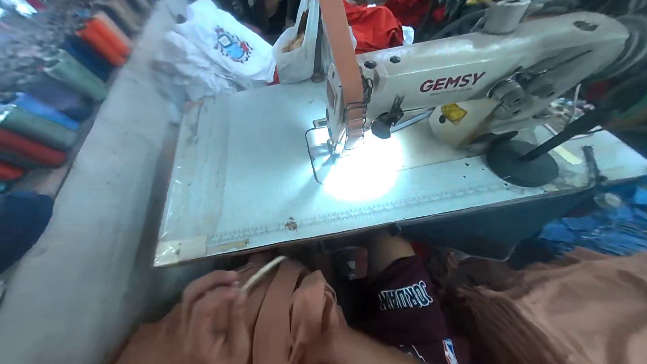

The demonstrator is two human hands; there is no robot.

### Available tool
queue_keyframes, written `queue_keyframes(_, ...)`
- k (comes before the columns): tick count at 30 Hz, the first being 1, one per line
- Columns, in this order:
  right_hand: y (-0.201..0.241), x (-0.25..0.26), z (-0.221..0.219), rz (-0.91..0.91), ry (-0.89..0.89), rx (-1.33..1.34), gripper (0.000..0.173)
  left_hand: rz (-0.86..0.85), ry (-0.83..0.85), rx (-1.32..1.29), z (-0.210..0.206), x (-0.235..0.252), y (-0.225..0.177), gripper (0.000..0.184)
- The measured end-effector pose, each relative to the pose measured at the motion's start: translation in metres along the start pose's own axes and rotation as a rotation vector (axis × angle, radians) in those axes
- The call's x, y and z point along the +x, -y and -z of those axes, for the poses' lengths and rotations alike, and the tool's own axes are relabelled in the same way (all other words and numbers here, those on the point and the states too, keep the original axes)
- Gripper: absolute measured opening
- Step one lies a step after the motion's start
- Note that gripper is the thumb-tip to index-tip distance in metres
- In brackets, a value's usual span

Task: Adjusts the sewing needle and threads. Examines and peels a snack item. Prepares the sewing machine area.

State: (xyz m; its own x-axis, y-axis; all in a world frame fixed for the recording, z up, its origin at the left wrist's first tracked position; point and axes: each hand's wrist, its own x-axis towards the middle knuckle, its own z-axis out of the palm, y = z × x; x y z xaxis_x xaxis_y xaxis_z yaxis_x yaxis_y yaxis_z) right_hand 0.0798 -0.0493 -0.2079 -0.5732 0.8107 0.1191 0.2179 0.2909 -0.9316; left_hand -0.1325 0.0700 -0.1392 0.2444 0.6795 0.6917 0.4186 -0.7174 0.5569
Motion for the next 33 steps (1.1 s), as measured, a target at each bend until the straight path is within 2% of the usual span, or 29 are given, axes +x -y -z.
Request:
queue_keyframes(2, -0.006, -0.006, 0.055, -0.145, -0.266, 0.196, 0.017, 0.077, 0.019, -0.074, -0.026, -0.018, -0.012, 0.01)
queue_keyframes(4, 0.001, -0.006, 0.095, -0.324, -0.477, 0.489, 0.037, 0.129, -0.008, -0.182, -0.056, -0.028, -0.021, 0.01)
queue_keyframes(6, 0.008, -0.008, 0.117, -0.434, -0.493, 0.758, 0.054, 0.123, 0.007, -0.281, -0.08, -0.03, -0.028, 0.008)
queue_keyframes(8, 0.011, -0.013, 0.12, -0.425, -0.48, 0.893, 0.05, 0.096, 0.068, -0.28, -0.09, -0.031, -0.032, 0.005)
queue_keyframes(10, 0.009, -0.018, 0.117, -0.364, -0.504, 0.961, 0.035, 0.044, 0.124, -0.205, -0.092, -0.038, -0.025, 0.008)
queue_keyframes(12, 0.007, -0.022, 0.115, -0.32, -0.511, 0.988, 0.021, 0.019, 0.157, -0.151, -0.091, -0.041, -0.024, 0.008)
queue_keyframes(15, 0.006, -0.025, 0.115, -0.331, -0.526, 0.929, 0.017, 0.091, 0.168, -0.167, -0.089, -0.037, -0.034, 0.007)
queue_keyframes(19, 0.003, -0.028, 0.116, -0.327, -0.532, 0.814, 0.017, 0.378, 0.07, -0.526, -0.099, -0.042, -0.041, 0.017)
queue_keyframes(23, 0.0, -0.03, 0.112, -0.296, -0.53, 0.774, 0.017, 0.616, 0.134, -0.858, -0.103, -0.041, -0.05, 0.039)
queue_keyframes(25, -0.001, -0.029, 0.108, -0.29, -0.533, 0.778, 0.017, 0.627, 0.142, -1.01, -0.111, -0.045, -0.049, 0.038)
queue_keyframes(28, 0.0, -0.027, 0.104, -0.285, -0.56, 0.779, 0.017, 0.543, 0.141, -1.126, -0.123, -0.052, -0.044, 0.043)
queue_keyframes(33, 0.002, -0.026, 0.098, -0.252, -0.596, 0.741, 0.019, 0.593, 0.092, -1.0, -0.131, -0.051, -0.054, 0.033)
